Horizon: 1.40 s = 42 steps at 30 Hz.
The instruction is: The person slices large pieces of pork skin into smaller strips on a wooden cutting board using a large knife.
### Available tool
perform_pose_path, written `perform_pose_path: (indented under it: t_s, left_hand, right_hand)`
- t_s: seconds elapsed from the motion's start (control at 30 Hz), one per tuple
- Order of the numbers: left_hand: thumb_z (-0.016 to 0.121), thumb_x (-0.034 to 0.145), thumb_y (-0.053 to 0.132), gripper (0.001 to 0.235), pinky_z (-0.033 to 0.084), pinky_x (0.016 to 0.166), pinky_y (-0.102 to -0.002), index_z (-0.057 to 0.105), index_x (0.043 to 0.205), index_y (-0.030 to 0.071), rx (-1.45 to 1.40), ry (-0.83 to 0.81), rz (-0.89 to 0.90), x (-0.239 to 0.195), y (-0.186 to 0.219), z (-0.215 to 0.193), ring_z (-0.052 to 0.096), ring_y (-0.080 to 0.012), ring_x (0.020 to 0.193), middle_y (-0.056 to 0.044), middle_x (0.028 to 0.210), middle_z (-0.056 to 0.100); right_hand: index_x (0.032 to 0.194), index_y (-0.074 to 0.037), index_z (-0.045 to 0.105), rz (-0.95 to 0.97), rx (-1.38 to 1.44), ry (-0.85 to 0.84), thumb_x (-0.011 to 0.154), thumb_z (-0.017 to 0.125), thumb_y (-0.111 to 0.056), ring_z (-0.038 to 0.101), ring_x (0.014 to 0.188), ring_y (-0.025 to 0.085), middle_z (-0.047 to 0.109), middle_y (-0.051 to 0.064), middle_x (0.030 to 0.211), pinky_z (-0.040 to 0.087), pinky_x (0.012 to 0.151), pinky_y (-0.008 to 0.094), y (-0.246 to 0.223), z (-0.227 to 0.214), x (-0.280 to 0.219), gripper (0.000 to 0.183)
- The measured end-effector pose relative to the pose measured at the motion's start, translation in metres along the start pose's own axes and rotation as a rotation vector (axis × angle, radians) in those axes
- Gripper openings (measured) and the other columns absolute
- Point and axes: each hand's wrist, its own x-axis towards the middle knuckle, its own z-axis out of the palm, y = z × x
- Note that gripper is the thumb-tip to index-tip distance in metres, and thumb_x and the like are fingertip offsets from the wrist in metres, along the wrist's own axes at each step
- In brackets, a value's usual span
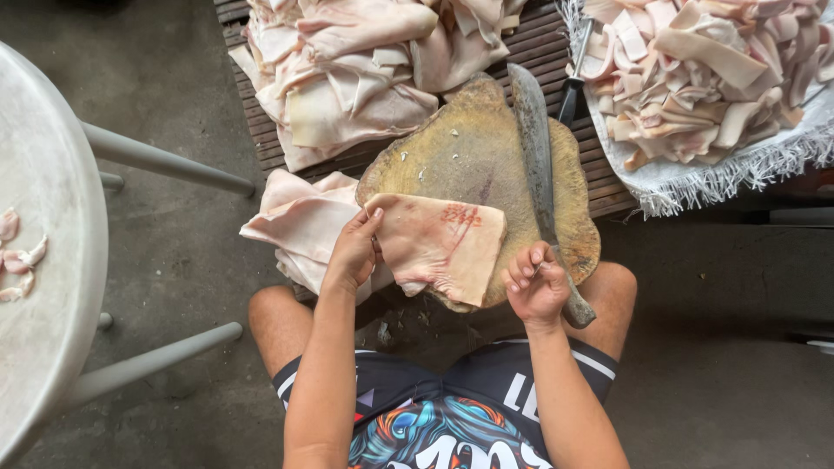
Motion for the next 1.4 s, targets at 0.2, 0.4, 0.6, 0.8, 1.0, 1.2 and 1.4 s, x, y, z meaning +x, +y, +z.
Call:
perform_pose_path:
  t_s: [0.2,0.4,0.6,0.8,1.0,1.2,1.4]
  left_hand:
    - [0.048,0.107,0.023,0.034,0.065,0.07,-0.037,0.058,0.137,0.013,-0.072,-0.051,0.014,-0.004,0.005,-0.004,0.075,-0.0214,0.087,-0.008,0.114,0.07]
    - [0.048,0.109,0.026,0.034,0.065,0.072,-0.038,0.058,0.138,0.012,-0.092,-0.044,0.011,-0.001,-0.003,-0.008,0.073,-0.0208,0.084,-0.009,0.113,0.07]
    - [0.047,0.108,0.038,0.044,0.063,0.075,-0.044,0.051,0.139,0.008,-0.119,-0.136,-0.016,-0.006,-0.004,-0.017,0.075,-0.0259,0.089,-0.013,0.117,0.07]
    - [0.042,0.106,0.048,0.059,0.063,0.072,-0.045,0.048,0.144,0.004,-0.134,-0.25,-0.036,-0.016,-0.008,-0.023,0.076,-0.0275,0.086,-0.015,0.122,0.07]
    - [0.073,0.091,0.009,0.03,0.066,0.078,-0.04,0.07,0.118,-0.002,0.104,0.057,0.231,-0.011,-0.021,0.016,0.076,-0.021,0.087,-0.015,0.104,0.077]
    - [0.065,0.092,-0.003,0.018,0.056,0.076,-0.023,0.075,0.107,0.001,0.228,-0.012,0.513,-0.058,0.008,0.025,0.067,-0.0082,0.084,-0.004,0.098,0.075]
    - [0.061,0.09,0.0,0.028,0.053,0.087,-0.034,0.067,0.117,-0.005,0.7,0.232,0.932,-0.056,0.083,-0.048,0.065,-0.0245,0.097,-0.016,0.112,0.069]
  right_hand:
    - [0.105,-0.009,0.055,0.007,-0.029,0.017,0.097,0.056,-0.015,0.051,0.073,0.015,0.052,0.004,0.087,0.047,0.067,0.031,0.001,0.004,0.003,0.01]
    - [0.11,-0.009,0.057,0.012,-0.037,0.037,0.105,0.058,-0.017,0.054,0.078,0.015,0.055,0.004,0.092,0.048,0.07,0.031,0.0,0.006,0.003,0.009]
    - [0.121,-0.009,0.059,-0.013,-0.097,0.049,0.11,0.06,-0.015,0.058,0.086,0.014,0.06,0.004,0.103,0.05,0.075,0.032,0.002,0.006,0.003,0.013]
    - [0.135,-0.01,0.058,0.007,-0.151,0.06,0.11,0.058,-0.013,0.058,0.095,0.014,0.059,0.003,0.106,0.051,0.085,0.033,0.003,0.009,0.007,0.025]
    - [0.144,-0.006,0.056,0.022,-0.177,0.047,0.11,0.058,-0.015,0.058,0.095,0.014,0.059,0.003,0.105,0.051,0.087,0.033,-0.001,0.002,0.002,0.035]
    - [0.14,-0.006,0.058,0.011,-0.219,0.07,0.11,0.058,-0.016,0.059,0.094,0.015,0.059,0.003,0.104,0.052,0.087,0.035,0.003,-0.002,0.005,0.032]
    - [0.135,-0.006,0.06,0.013,-0.188,0.084,0.109,0.058,-0.015,0.06,0.093,0.014,0.059,0.002,0.104,0.052,0.09,0.036,0.005,-0.005,0.004,0.028]
